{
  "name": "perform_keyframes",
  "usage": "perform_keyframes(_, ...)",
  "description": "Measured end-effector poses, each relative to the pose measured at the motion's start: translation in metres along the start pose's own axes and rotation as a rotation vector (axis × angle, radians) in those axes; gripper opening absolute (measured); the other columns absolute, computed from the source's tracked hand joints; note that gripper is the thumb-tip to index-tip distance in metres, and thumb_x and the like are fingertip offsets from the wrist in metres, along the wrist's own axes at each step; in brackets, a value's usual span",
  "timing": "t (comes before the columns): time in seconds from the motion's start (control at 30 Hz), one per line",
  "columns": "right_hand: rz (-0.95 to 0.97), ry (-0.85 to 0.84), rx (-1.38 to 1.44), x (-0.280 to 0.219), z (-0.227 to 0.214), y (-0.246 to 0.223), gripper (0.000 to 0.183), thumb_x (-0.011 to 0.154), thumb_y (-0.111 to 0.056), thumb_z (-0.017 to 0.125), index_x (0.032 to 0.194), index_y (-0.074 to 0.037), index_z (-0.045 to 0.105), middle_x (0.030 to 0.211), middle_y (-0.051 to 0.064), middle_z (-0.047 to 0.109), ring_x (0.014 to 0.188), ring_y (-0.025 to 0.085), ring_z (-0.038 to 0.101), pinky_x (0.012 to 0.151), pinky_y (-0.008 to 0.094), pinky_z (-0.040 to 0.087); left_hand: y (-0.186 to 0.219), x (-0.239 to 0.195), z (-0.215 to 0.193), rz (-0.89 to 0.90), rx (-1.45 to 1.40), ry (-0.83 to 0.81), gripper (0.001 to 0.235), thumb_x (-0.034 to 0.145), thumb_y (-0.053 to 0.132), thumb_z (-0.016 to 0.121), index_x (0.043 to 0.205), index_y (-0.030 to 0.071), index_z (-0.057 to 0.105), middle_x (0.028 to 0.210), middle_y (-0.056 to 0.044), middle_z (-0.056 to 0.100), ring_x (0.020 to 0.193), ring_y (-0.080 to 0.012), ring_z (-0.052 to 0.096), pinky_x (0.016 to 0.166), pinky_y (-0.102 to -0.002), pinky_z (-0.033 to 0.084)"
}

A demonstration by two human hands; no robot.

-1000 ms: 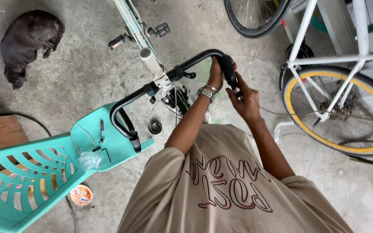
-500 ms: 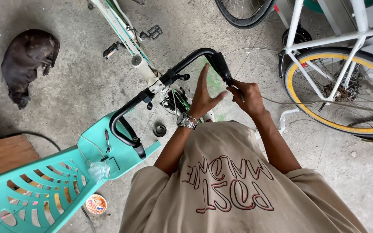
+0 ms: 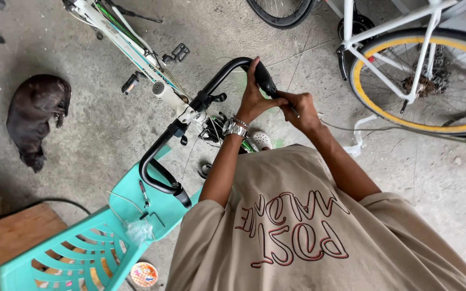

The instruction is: The person uses an Allen key to loosen and remove a bicycle gear shifter from the handlebar. They then reposition the shifter and tighten it back onto the handlebar using the same tool.

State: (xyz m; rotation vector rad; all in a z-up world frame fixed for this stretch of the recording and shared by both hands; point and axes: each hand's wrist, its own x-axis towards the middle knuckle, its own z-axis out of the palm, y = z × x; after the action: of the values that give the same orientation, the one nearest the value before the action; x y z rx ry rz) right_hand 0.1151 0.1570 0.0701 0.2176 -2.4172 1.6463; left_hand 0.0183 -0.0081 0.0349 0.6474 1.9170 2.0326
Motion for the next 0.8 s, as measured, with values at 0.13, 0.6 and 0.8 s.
perform_keyframes(0.13, 0.121, 0.047, 0.102, 0.007, -0.006, -0.036, 0.026, 0.100, -0.001, 0.060, 0.122, 0.001, 0.075, 0.054, 0.013, 0.066, 0.047, 0.020, 0.068, 0.050, 0.026, 0.050, 0.000, 0.000, -0.001, -0.074, -0.050, -0.024, 0.135, 0.061, 0.013, 0.109, 0.162, 0.027, 0.020, 0.152, -0.035, 0.034, 0.128, -0.0478, 0.058, 0.114, -0.048, 0.048)
perform_keyframes(0.6, 0.801, -0.324, -0.546, -0.075, -0.067, -0.004, 0.040, 0.084, -0.003, 0.060, 0.124, -0.004, 0.063, 0.104, 0.019, 0.071, 0.103, 0.038, 0.063, 0.074, 0.049, 0.048, -0.010, 0.006, 0.002, -0.001, -0.009, -0.018, 0.102, 0.070, -0.002, 0.091, 0.146, 0.033, 0.032, 0.127, -0.020, 0.052, 0.101, -0.0243, 0.068, 0.081, -0.037, 0.071)
perform_keyframes(0.8, 0.545, 0.061, -0.163, -0.065, -0.058, -0.045, 0.029, 0.106, -0.004, 0.051, 0.126, -0.002, 0.072, 0.080, 0.007, 0.061, 0.057, 0.012, 0.040, 0.046, 0.032, 0.026, -0.002, 0.005, 0.000, 0.008, 0.142, -0.062, 0.108, 0.071, 0.003, 0.093, 0.147, 0.037, 0.025, 0.127, -0.019, 0.056, 0.108, -0.0251, 0.073, 0.077, -0.037, 0.074)
